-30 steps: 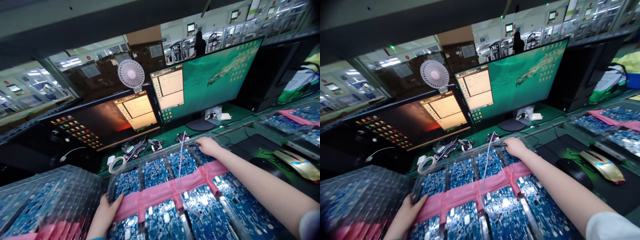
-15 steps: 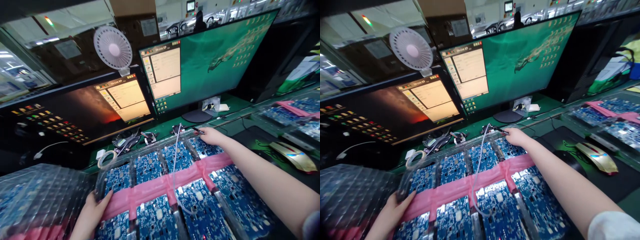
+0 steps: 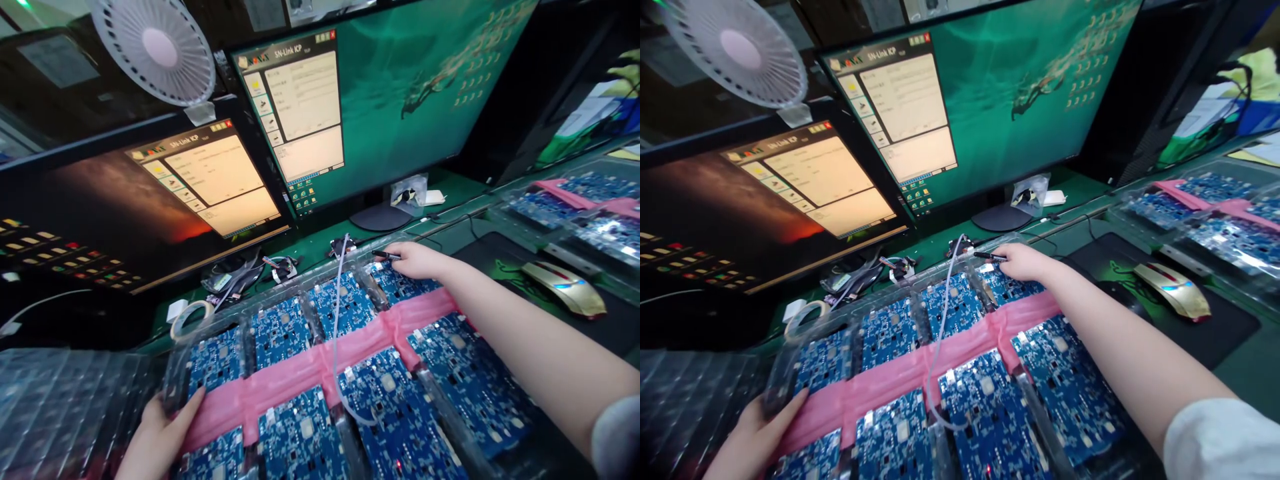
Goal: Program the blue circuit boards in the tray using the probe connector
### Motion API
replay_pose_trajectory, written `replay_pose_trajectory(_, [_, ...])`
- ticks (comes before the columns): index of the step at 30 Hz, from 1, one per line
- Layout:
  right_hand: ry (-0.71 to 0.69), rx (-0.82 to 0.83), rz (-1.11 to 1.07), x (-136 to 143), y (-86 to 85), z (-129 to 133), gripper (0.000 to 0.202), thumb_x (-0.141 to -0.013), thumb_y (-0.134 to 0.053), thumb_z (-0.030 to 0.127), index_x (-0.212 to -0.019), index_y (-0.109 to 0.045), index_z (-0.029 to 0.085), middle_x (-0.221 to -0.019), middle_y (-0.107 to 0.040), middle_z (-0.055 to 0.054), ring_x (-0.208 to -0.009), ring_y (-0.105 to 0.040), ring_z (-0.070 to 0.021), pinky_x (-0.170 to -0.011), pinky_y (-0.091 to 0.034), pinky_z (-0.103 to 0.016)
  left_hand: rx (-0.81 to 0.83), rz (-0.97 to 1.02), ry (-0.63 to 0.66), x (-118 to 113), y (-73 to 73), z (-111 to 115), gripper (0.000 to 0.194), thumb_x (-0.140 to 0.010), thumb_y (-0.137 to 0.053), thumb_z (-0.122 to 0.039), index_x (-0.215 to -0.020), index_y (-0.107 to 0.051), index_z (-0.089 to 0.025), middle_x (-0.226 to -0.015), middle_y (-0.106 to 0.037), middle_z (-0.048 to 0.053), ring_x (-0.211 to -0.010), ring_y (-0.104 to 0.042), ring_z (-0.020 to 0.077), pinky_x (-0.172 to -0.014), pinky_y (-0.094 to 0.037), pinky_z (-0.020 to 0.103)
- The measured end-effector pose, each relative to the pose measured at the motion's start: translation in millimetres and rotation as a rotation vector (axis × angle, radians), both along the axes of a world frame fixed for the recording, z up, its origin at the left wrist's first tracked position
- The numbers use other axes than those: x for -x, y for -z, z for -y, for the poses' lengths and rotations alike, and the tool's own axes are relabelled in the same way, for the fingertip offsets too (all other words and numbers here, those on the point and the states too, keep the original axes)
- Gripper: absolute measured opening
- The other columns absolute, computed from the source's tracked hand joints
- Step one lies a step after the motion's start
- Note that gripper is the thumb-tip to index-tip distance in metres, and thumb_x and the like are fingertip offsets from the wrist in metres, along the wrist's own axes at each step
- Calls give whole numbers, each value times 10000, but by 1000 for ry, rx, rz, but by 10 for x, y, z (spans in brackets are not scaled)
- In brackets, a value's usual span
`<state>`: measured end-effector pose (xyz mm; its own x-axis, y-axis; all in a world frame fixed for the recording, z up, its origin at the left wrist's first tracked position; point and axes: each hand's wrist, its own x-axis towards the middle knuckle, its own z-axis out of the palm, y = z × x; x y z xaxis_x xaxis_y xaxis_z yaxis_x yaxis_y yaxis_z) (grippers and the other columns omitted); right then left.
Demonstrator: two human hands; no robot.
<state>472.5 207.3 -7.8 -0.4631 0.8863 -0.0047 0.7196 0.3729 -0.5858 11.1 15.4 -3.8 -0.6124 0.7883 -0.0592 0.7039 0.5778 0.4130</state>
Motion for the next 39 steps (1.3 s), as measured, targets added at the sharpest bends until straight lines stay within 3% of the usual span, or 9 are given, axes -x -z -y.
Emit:
replay_pose_trajectory(5, [-10,-7,-42,-6,52,-24,365,-677,-419,53,-930,-630,210,-945,-577,45,-915,-511,-133,-851,-369,-182,76,66,-46,-82,-88,-22,659,-599,-493,-599,-1046,-447,-116,-1008,-590,149,-984,-535,312,-901,-384,412])
replay_pose_trajectory(10, [-20,-20,-77,-2,77,-45,243,-746,-440,130,-882,-634,186,-914,-582,25,-889,-519,-135,-821,-386,-190,73,93,-48,-23,-46,-22,671,-571,-522,-591,-1040,-445,-117,-1010,-586,152,-988,-534,308,-906,-382,400])
replay_pose_trajectory(14, [-31,-15,-105,-25,90,-65,263,-709,-441,94,-859,-637,185,-894,-582,34,-870,-523,-117,-834,-374,-170,65,112,-19,52,4,-10,683,-565,-544,-585,-1049,-437,-115,-1037,-571,159,-989,-535,300,-926,-358,395])
replay_pose_trajectory(20, [-83,-21,-110,-30,130,-58,233,-686,-439,89,-775,-638,173,-853,-573,26,-829,-528,-107,-794,-384,-144,71,87,-49,24,-34,-14,706,-573,-518,-592,-1069,-436,-96,-1073,-551,172,-1018,-514,309,-928,-351,393])
replay_pose_trajectory(30, [-171,-61,8,-7,113,-5,267,-742,-432,116,-924,-619,177,-918,-577,3,-841,-527,-137,-771,-395,-194,93,110,-56,34,-22,-1,750,-584,-517,-601,-1118,-406,-87,-1083,-541,171,-1024,-507,304,-928,-347,385])
replay_pose_trajectory(35, [-205,-91,38,10,104,4,340,-789,-467,212,-1120,-527,171,-1095,-506,-28,-988,-467,-171,-881,-352,-259,73,118,-53,-44,-83,-8,750,-587,-509,-596,-1115,-410,-73,-1076,-547,182,-1036,-498,313,-930,-339,405])
replay_pose_trajectory(39, [-234,-93,50,39,75,22,340,-786,-488,209,-1124,-517,188,-1077,-514,-25,-998,-462,-173,-895,-339,-276,50,120,-51,-3,-39,-3,760,-571,-530,-589,-1114,-418,-71,-1077,-547,181,-1030,-502,313,-919,-353,399])
